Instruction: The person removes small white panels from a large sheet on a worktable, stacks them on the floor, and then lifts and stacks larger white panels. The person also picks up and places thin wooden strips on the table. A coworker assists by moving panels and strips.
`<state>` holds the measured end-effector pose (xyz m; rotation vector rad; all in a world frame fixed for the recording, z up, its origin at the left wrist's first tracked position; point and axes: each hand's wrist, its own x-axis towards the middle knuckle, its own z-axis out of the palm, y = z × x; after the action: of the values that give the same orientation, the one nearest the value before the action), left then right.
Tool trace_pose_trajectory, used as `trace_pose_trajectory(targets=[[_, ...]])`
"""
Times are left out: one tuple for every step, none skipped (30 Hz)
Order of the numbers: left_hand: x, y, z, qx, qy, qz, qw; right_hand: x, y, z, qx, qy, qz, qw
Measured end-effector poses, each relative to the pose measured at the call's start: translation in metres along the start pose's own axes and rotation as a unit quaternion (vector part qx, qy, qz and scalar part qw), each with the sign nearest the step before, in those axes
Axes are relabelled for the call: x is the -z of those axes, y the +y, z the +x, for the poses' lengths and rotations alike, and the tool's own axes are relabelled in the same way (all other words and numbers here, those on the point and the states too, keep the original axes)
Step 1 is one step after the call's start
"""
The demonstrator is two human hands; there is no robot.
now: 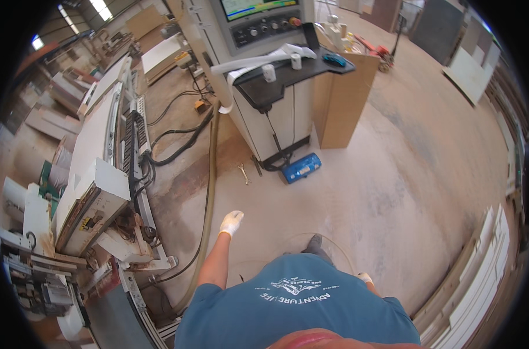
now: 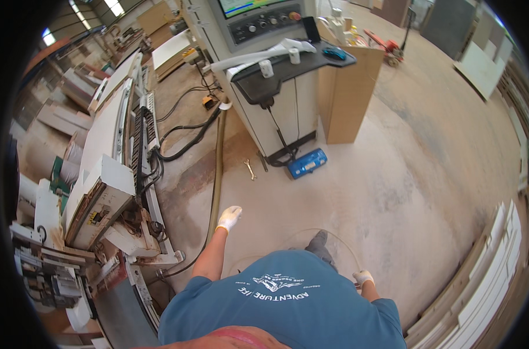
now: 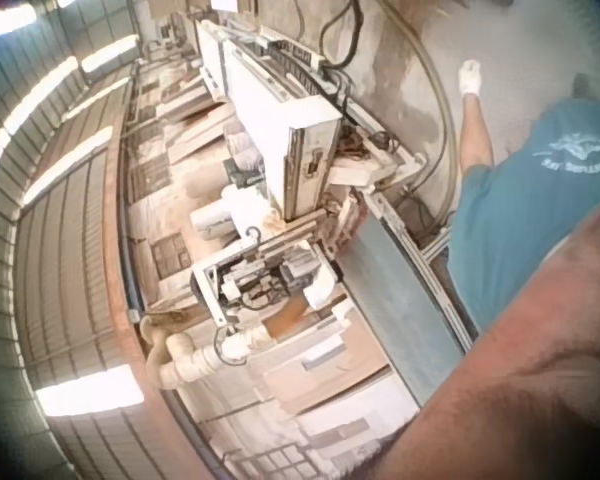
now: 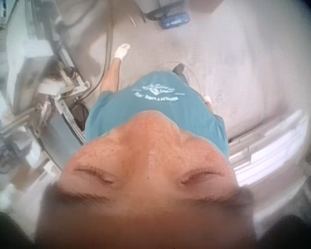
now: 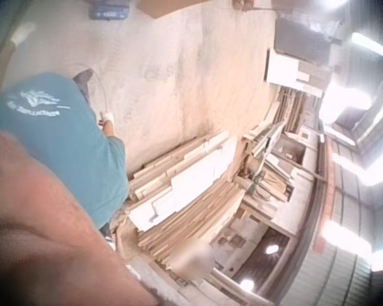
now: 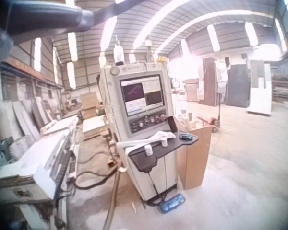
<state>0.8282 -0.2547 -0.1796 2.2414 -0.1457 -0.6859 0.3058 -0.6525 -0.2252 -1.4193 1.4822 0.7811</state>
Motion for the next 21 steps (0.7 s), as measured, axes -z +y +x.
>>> trace_pose_trajectory(targets=[[0.002,0.007,0.008,-0.015,0.027,0.011,0.999,0.011,-0.030,0.002,0.008,0.002,-0.009,1.000],[0.003,0.012,0.013,-0.001,0.055,0.026,0.998,0.024,-0.062,0.009,0.011,0.004,-0.025,1.000],[0.007,0.015,0.017,-0.014,0.068,0.001,0.998,0.036,-0.093,0.016,0.030,0.009,-0.023,0.999],[0.012,0.016,0.020,-0.002,0.078,-0.015,0.997,0.049,-0.124,0.026,0.070,0.017,0.000,0.997],[0.019,0.017,0.024,0.020,0.073,-0.021,0.997,0.058,-0.154,0.037,0.103,0.005,0.032,0.994],[0.029,0.016,0.029,0.039,0.092,-0.076,0.992,0.062,-0.185,0.047,0.122,0.000,0.068,0.990],[0.042,0.018,0.038,0.066,0.092,-0.122,0.986,0.071,-0.217,0.060,0.145,-0.006,0.078,0.986],[0.057,0.019,0.052,0.089,0.087,-0.167,0.978,0.077,-0.242,0.069,0.193,-0.021,0.092,0.977],[0.069,0.022,0.068,0.100,0.111,-0.238,0.960,0.085,-0.272,0.078,0.214,-0.017,0.098,0.972],[0.082,0.022,0.085,0.124,0.134,-0.281,0.942,0.089,-0.296,0.083,0.250,-0.023,0.099,0.963],[0.091,0.024,0.108,0.144,0.133,-0.339,0.920,0.094,-0.316,0.087,0.254,-0.014,0.098,0.962],[0.092,0.028,0.134,0.143,0.148,-0.367,0.907,0.092,-0.331,0.087,0.294,0.024,0.033,0.955],[0.107,0.032,0.162,0.150,0.036,-0.433,0.888,0.088,-0.345,0.087,0.296,0.075,-0.062,0.950],[0.103,0.040,0.190,0.149,-0.084,-0.519,0.838,0.086,-0.353,0.086,0.389,0.131,-0.181,0.894],[0.097,0.042,0.206,0.156,-0.072,-0.535,0.827,0.076,-0.356,0.083,0.415,0.198,-0.175,0.871],[0.083,0.045,0.221,0.175,0.009,-0.487,0.855,0.072,-0.353,0.082,0.393,0.186,-0.184,0.881],[0.068,0.045,0.233,0.190,0.017,-0.402,0.896,0.061,-0.341,0.083,0.340,0.218,-0.099,0.909],[0.048,0.041,0.238,0.222,-0.023,-0.298,0.928,0.047,-0.329,0.082,0.277,0.277,0.019,0.920],[0.033,0.042,0.247,0.111,-0.147,-0.062,0.981,0.038,-0.302,0.075,0.231,0.273,0.057,0.932],[0.020,0.040,0.251,0.029,-0.214,0.173,0.961,0.029,-0.288,0.071,0.190,0.262,0.077,0.943],[0.004,0.042,0.257,-0.117,-0.299,0.289,0.902,0.026,-0.282,0.070,0.172,0.260,0.096,0.945]])
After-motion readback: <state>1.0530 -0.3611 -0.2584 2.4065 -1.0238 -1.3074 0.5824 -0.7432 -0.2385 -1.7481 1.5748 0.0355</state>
